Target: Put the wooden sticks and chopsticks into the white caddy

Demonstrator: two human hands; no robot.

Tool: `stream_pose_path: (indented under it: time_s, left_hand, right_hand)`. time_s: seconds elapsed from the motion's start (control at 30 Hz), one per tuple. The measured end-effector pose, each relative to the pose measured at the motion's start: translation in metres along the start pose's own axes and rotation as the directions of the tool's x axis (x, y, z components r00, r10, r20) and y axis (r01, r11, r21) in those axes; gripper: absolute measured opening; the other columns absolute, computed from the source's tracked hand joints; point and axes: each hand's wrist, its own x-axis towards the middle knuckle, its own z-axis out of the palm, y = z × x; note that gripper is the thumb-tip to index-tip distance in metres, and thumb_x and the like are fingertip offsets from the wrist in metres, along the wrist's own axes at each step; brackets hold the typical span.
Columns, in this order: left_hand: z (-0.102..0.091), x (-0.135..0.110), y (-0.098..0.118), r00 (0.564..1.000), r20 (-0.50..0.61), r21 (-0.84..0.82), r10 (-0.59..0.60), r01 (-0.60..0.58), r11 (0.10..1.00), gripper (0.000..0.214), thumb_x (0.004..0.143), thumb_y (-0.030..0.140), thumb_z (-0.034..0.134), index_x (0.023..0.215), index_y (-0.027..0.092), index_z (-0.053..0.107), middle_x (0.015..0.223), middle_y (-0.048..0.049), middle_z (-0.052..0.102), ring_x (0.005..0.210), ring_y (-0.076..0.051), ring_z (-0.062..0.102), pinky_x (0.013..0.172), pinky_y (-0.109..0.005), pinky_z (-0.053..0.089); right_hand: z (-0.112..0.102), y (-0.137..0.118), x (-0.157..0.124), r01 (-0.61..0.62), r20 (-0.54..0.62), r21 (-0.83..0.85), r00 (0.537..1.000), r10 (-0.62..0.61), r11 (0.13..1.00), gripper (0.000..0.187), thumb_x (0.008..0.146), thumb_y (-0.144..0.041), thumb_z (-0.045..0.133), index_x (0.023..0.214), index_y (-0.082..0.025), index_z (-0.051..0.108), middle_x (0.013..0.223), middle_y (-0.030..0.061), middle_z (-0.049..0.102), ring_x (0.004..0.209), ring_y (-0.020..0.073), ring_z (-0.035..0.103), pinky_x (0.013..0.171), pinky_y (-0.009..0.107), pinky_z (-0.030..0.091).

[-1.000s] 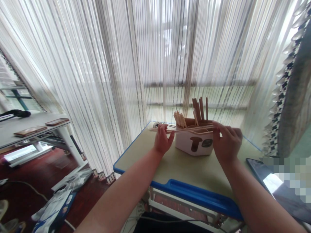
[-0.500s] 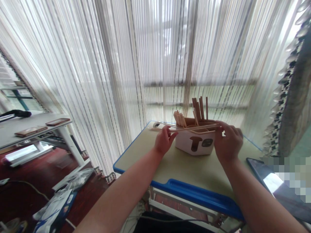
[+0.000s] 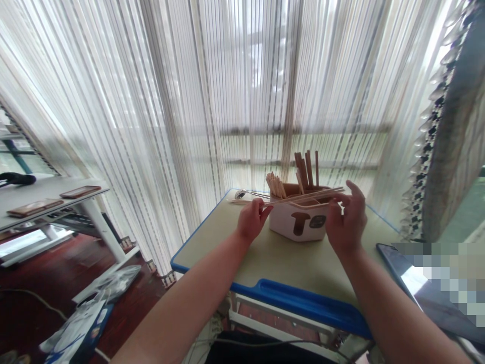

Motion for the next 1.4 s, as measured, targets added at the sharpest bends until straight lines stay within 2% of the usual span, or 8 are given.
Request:
stream_pose_path:
  time_s: [0.1, 0.23, 0.33, 0.43, 0.5, 0.67, 0.87, 1.4]
  left_hand:
    - [0.0, 0.001, 0.0, 1.0, -0.006, -0.008, 0.009, -0.009, 1.0, 0.021, 0.09, 0.04, 0.047, 0.087, 0.02, 0.044, 0.06, 0.004, 0.053, 0.054, -0.012, 0.05, 0.054, -0.023, 0.038]
    - [0.0, 0.0, 0.001, 1.0, 0.007, -0.01, 0.009, -0.009, 1.0, 0.021, 0.091, 0.04, 0.047, 0.087, 0.02, 0.044, 0.059, 0.0044, 0.052, 0.053, -0.011, 0.05, 0.054, -0.023, 0.037]
    - [-0.001, 0.0, 0.004, 0.999, 0.006, -0.001, 0.044, -0.044, 0.999, 0.022, 0.091, 0.041, 0.047, 0.086, 0.02, 0.044, 0.06, 0.0041, 0.052, 0.053, -0.011, 0.049, 0.054, -0.023, 0.037]
    - [0.0, 0.0, 0.006, 0.994, -0.005, 0.016, 0.105, -0.105, 0.994, 0.022, 0.091, 0.041, 0.047, 0.085, 0.02, 0.045, 0.061, 0.0037, 0.052, 0.055, -0.012, 0.05, 0.055, -0.023, 0.038]
    - [0.001, 0.0, 0.006, 0.991, -0.024, 0.019, 0.129, -0.129, 0.992, 0.021, 0.091, 0.04, 0.047, 0.085, 0.02, 0.045, 0.062, 0.0036, 0.051, 0.057, -0.012, 0.05, 0.057, -0.023, 0.039]
    - [0.0, -0.001, 0.006, 0.99, -0.04, -0.032, 0.138, -0.139, 0.99, 0.018, 0.09, 0.037, 0.049, 0.092, 0.02, 0.045, 0.067, 0.003, 0.052, 0.061, -0.012, 0.052, 0.061, -0.024, 0.042]
    - [-0.007, 0.0, 0.015, 0.98, -0.018, -0.067, 0.2, -0.201, 0.977, 0.016, 0.09, 0.028, 0.042, 0.103, 0.018, 0.045, 0.073, -0.0007, 0.054, 0.067, -0.014, 0.054, 0.066, -0.027, 0.044]
    - [0.0, 0.008, 0.013, 0.959, -0.076, -0.097, 0.273, -0.279, 0.955, 0.004, 0.088, 0.018, 0.044, 0.092, 0.019, 0.044, 0.075, -0.0016, 0.057, 0.069, -0.013, 0.055, 0.065, -0.026, 0.044]
  right_hand:
    - [-0.002, -0.005, -0.002, -0.061, -0.006, 0.078, 0.998, 0.061, 0.995, 0.06, 0.083, -0.021, 0.048, 0.141, -0.014, 0.031, 0.092, 0.0093, 0.068, 0.092, 0.0216, 0.061, 0.083, 0.039, 0.047]
    - [-0.001, -0.011, 0.0, -0.137, -0.013, 0.192, 0.99, 0.142, 0.972, 0.062, 0.084, -0.025, 0.052, 0.141, -0.014, 0.031, 0.088, 0.0077, 0.069, 0.094, 0.0218, 0.06, 0.089, 0.043, 0.044]
    - [0.001, -0.015, 0.002, -0.306, 0.073, 0.383, 0.951, 0.302, 0.871, 0.062, 0.084, -0.033, 0.056, 0.141, -0.018, 0.034, 0.085, 0.0045, 0.07, 0.091, 0.0201, 0.061, 0.089, 0.043, 0.045]
    - [0.003, -0.019, 0.005, -0.446, 0.221, 0.492, 0.895, 0.388, 0.748, 0.034, 0.082, -0.039, 0.059, 0.111, -0.021, 0.062, 0.09, 0.0046, 0.068, 0.084, 0.0173, 0.062, 0.079, 0.035, 0.047]
    - [0.004, -0.021, 0.007, -0.49, 0.287, 0.483, 0.871, 0.398, 0.725, 0.025, 0.08, -0.041, 0.062, 0.089, -0.019, 0.068, 0.089, 0.0039, 0.067, 0.076, 0.0146, 0.061, 0.071, 0.031, 0.047]
    - [0.004, -0.022, 0.012, -0.539, 0.242, 0.476, 0.84, 0.486, 0.695, 0.027, 0.078, -0.045, 0.064, 0.081, -0.019, 0.066, 0.063, -0.0023, 0.059, 0.06, 0.0104, 0.053, 0.06, 0.026, 0.042]
    - [0.004, -0.017, 0.016, -0.619, 0.218, 0.516, 0.764, 0.608, 0.593, 0.033, 0.074, -0.05, 0.065, 0.07, -0.017, 0.061, 0.058, -0.0027, 0.056, 0.054, 0.0081, 0.048, 0.053, 0.023, 0.037]
    - [0.02, -0.006, 0.017, -0.614, 0.196, 0.531, 0.759, 0.621, 0.583, 0.034, 0.074, -0.05, 0.066, 0.072, -0.016, 0.064, 0.055, -0.0038, 0.054, 0.05, 0.0067, 0.045, 0.049, 0.021, 0.035]
